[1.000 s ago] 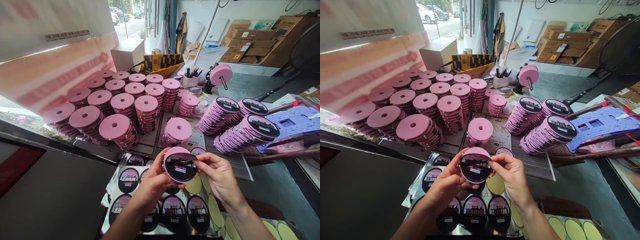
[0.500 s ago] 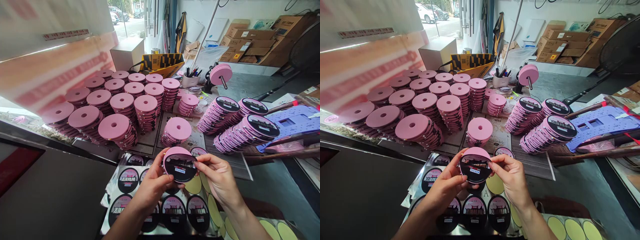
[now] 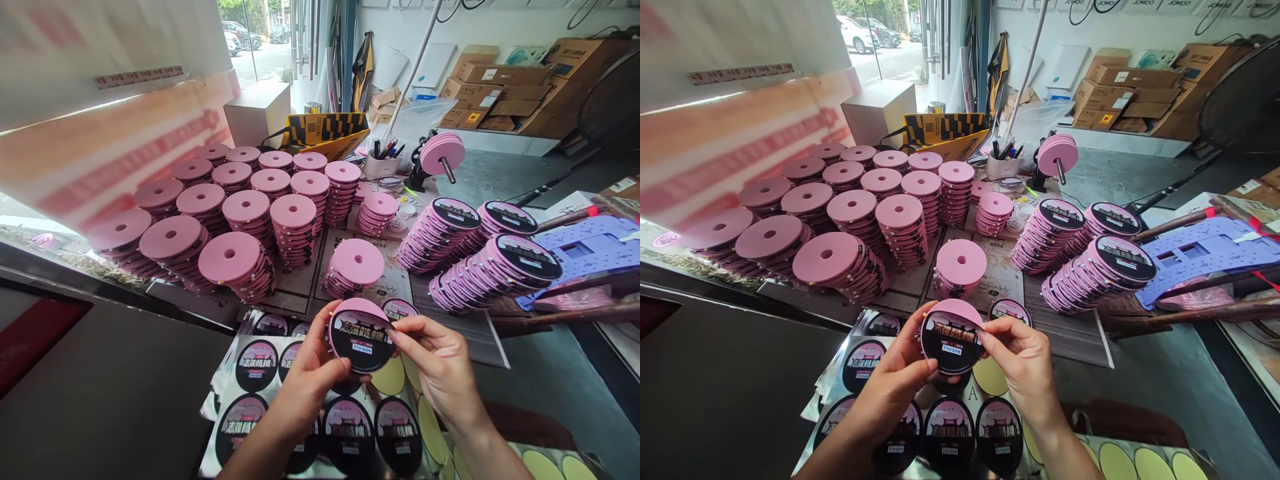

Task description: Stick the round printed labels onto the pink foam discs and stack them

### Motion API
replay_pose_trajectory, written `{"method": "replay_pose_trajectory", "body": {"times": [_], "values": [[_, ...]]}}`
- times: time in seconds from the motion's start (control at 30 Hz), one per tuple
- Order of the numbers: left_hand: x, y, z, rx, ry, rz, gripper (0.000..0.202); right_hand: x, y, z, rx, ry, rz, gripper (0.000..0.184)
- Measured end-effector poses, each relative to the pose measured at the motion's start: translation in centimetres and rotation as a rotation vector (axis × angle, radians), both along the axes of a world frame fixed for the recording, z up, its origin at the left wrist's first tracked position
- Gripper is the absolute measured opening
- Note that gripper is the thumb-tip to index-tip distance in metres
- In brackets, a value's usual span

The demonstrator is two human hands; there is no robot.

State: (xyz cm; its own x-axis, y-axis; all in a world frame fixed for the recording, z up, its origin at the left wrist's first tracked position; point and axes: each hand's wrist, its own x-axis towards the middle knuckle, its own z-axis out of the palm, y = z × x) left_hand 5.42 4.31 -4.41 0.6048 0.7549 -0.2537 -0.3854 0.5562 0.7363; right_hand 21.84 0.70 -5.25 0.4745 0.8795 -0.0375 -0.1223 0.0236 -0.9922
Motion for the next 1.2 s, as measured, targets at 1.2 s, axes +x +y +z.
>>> {"method": "replay_pose_trajectory", "body": {"times": [1.2], "values": [[1.7,-0.1,-8.4,1.323,0.990,-0.452,0.047,7.6,1.5,-5.4,-0.273,0.027,-0.208,0.048]]}}
